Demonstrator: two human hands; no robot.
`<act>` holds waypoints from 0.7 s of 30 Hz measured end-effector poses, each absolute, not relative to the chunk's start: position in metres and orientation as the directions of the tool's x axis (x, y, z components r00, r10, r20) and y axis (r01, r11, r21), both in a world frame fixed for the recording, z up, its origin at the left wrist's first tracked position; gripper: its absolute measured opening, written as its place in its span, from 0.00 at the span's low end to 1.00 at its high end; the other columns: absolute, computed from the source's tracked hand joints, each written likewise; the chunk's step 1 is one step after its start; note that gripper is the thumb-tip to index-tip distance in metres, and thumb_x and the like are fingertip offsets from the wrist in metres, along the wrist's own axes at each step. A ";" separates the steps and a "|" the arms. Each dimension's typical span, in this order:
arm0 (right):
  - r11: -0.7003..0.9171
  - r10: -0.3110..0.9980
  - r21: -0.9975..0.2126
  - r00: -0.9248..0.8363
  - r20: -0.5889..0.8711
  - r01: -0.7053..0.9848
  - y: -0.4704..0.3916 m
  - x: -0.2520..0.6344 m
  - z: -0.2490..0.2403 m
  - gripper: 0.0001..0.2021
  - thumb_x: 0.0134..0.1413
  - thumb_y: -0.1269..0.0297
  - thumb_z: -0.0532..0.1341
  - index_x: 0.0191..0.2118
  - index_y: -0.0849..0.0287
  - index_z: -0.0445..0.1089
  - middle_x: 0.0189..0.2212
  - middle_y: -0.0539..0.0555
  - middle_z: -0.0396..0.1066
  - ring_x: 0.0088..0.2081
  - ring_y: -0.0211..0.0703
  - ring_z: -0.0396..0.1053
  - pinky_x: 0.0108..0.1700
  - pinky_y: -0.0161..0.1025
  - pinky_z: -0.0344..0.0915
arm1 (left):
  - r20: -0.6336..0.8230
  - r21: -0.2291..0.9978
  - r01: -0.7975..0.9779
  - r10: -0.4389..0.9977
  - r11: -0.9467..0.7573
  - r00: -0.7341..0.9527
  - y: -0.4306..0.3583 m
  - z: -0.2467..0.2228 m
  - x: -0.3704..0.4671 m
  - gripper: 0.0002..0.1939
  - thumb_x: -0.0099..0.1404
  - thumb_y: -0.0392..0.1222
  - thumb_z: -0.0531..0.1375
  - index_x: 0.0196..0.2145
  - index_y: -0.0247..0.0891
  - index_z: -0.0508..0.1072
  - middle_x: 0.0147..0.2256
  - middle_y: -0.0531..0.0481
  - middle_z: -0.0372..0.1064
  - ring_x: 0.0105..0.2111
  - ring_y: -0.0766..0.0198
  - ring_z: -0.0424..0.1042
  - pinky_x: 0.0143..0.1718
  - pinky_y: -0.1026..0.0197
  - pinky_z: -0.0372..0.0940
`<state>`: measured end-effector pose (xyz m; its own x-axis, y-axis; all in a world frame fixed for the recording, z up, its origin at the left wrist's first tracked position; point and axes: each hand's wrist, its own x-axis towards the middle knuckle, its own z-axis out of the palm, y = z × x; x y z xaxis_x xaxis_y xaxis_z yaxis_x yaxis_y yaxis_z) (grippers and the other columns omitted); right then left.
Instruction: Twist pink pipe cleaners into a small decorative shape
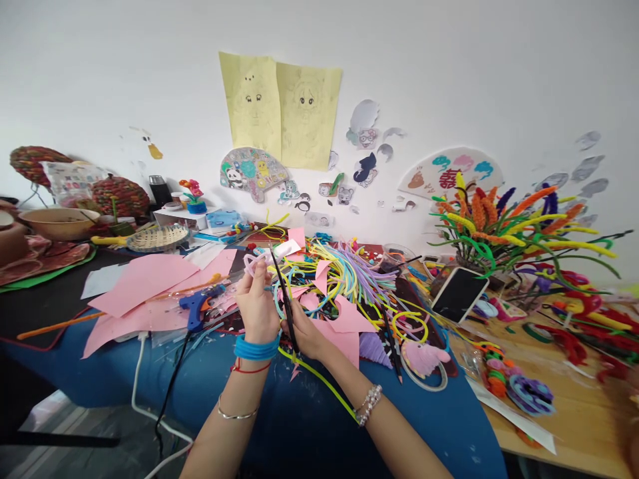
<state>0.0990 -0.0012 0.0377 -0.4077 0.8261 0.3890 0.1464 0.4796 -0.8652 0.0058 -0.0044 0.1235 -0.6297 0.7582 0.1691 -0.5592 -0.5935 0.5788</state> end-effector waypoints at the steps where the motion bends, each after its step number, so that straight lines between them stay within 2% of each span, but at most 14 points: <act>1: 0.490 0.811 -0.861 -0.435 0.392 0.138 -0.001 0.100 0.037 0.29 0.51 0.46 0.57 0.57 0.52 0.59 0.49 0.56 0.66 0.55 0.48 0.60 0.58 0.48 0.56 | 0.168 0.577 -0.561 0.759 -0.593 -0.630 -0.004 0.123 0.006 0.11 0.53 0.42 0.66 0.35 0.38 0.78 0.35 0.51 0.75 0.38 0.66 0.72 0.45 0.63 0.62; 6: 0.546 0.743 -0.830 -0.522 0.419 0.112 0.003 0.102 0.033 0.28 0.56 0.48 0.53 0.60 0.52 0.53 0.53 0.57 0.62 0.58 0.47 0.56 0.60 0.48 0.51 | 0.175 0.591 -0.548 0.757 -0.592 -0.629 -0.005 0.123 0.006 0.11 0.53 0.42 0.66 0.35 0.37 0.78 0.36 0.50 0.75 0.38 0.65 0.72 0.43 0.63 0.62; 11: 0.555 0.755 -0.821 -0.497 0.429 0.135 0.002 0.100 0.029 0.25 0.58 0.50 0.51 0.59 0.53 0.55 0.51 0.57 0.64 0.56 0.47 0.58 0.58 0.47 0.55 | 0.166 0.577 -0.564 0.761 -0.591 -0.627 -0.003 0.124 0.006 0.11 0.52 0.41 0.66 0.35 0.38 0.78 0.35 0.50 0.74 0.37 0.66 0.71 0.43 0.64 0.62; 14: 0.543 0.776 -0.823 -0.475 0.416 0.167 0.001 0.098 0.029 0.24 0.59 0.50 0.49 0.57 0.54 0.57 0.47 0.56 0.66 0.51 0.46 0.63 0.54 0.46 0.60 | 0.131 0.586 -0.588 0.781 -0.557 -0.610 -0.002 0.123 0.004 0.11 0.52 0.42 0.66 0.35 0.38 0.78 0.35 0.50 0.74 0.36 0.67 0.71 0.41 0.64 0.62; 18: 0.501 0.831 -0.825 -0.413 0.374 0.260 0.008 0.098 0.033 0.20 0.60 0.51 0.48 0.49 0.57 0.64 0.39 0.55 0.69 0.41 0.44 0.67 0.46 0.41 0.65 | 0.086 0.598 -0.603 0.791 -0.528 -0.606 -0.001 0.121 -0.001 0.10 0.52 0.44 0.66 0.32 0.38 0.77 0.33 0.50 0.73 0.33 0.68 0.69 0.38 0.65 0.61; 21: 0.441 0.888 -0.816 -0.316 0.336 0.373 0.024 0.102 0.040 0.19 0.59 0.51 0.47 0.39 0.61 0.68 0.32 0.55 0.68 0.36 0.45 0.66 0.42 0.44 0.66 | 0.077 0.600 -0.609 0.795 -0.519 -0.602 -0.002 0.119 -0.005 0.09 0.52 0.43 0.66 0.31 0.37 0.76 0.30 0.52 0.71 0.31 0.69 0.68 0.36 0.65 0.60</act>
